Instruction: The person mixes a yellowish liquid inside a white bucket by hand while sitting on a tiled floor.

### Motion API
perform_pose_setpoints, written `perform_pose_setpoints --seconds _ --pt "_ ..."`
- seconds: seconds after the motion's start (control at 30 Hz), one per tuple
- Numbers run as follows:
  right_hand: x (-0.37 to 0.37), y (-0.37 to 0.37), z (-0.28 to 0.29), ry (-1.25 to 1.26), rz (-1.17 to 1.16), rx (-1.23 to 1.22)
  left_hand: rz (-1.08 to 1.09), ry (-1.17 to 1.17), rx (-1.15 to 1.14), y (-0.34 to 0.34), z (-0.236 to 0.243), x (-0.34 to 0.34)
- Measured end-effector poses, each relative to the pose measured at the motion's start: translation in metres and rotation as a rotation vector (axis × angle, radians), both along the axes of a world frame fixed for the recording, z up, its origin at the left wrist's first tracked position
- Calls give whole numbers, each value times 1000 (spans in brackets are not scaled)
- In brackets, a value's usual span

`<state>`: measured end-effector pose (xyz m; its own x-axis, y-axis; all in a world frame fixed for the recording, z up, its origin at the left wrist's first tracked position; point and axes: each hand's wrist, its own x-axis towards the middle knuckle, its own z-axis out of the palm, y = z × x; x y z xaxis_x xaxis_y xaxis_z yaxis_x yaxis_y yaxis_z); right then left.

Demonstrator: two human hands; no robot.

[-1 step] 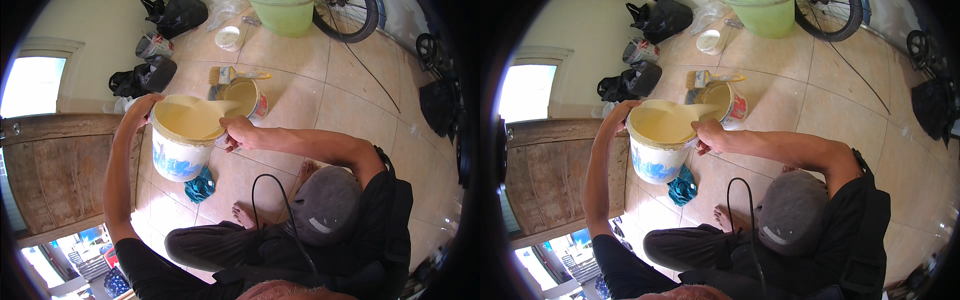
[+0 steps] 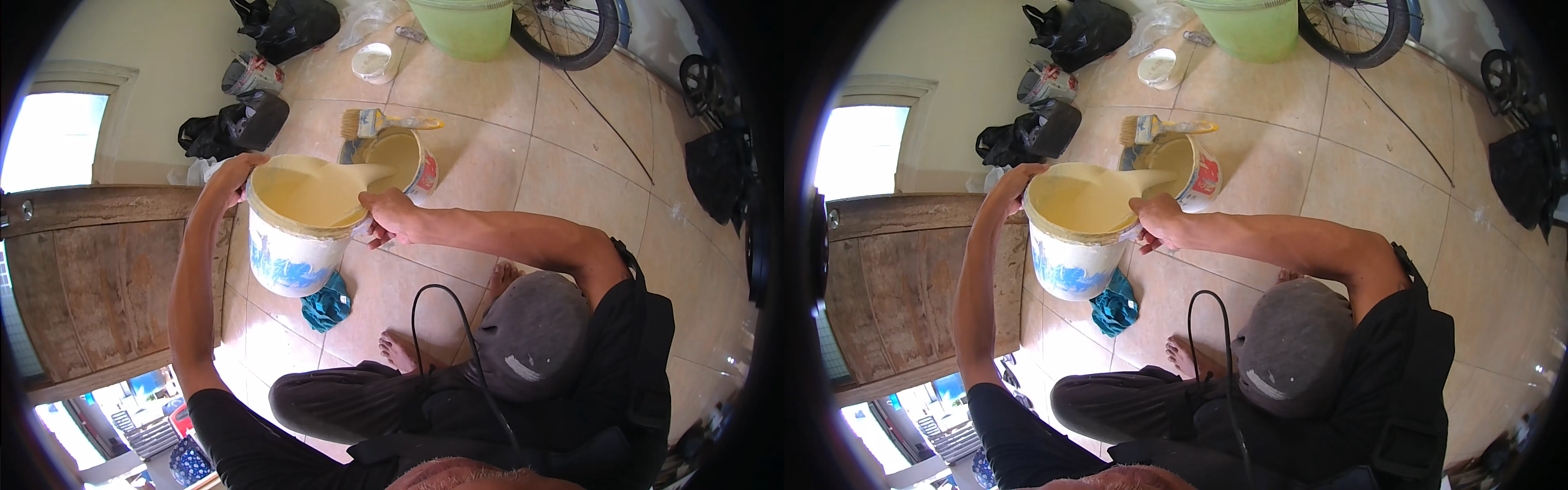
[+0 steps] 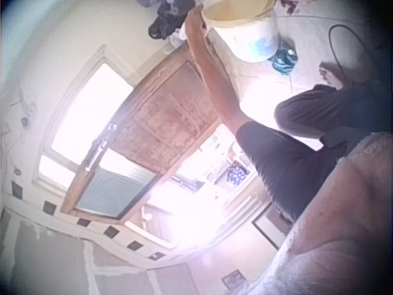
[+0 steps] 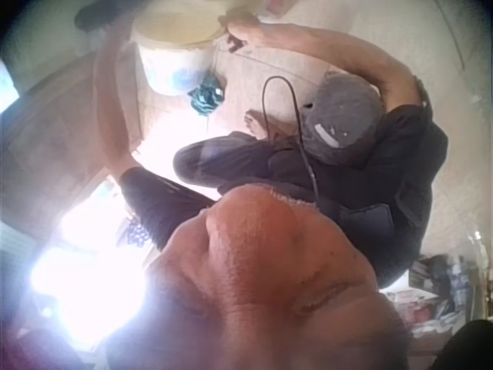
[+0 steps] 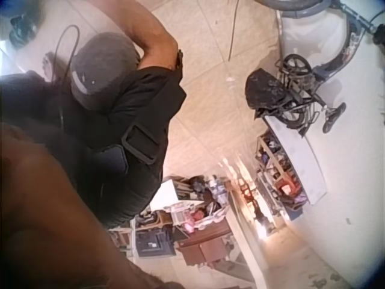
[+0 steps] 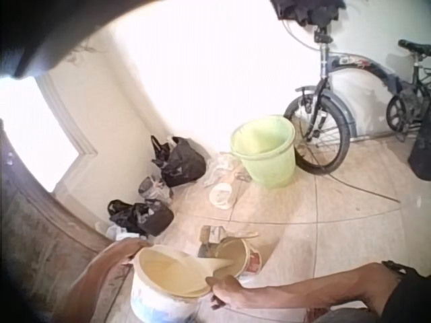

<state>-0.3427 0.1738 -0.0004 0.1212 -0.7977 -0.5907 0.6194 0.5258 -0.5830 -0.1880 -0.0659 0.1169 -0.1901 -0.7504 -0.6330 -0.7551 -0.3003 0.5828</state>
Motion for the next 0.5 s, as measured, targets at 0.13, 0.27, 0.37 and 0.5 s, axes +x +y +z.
perform_pose_setpoints --seconds 0.13,0.27,0.37,0.5 --pt "-2 0 -2 17 -21 5 -21 -3 -29 0 -3 -2" --pt "-4 1 -2 99 -37 -27 31 37 -48 8 -8 5" --pt "0 1 1 198 -40 -43 -11 90 -16 14 -8 24" --pt "5 2 0 274 -43 -86 104 174 -31 23 -23 46"
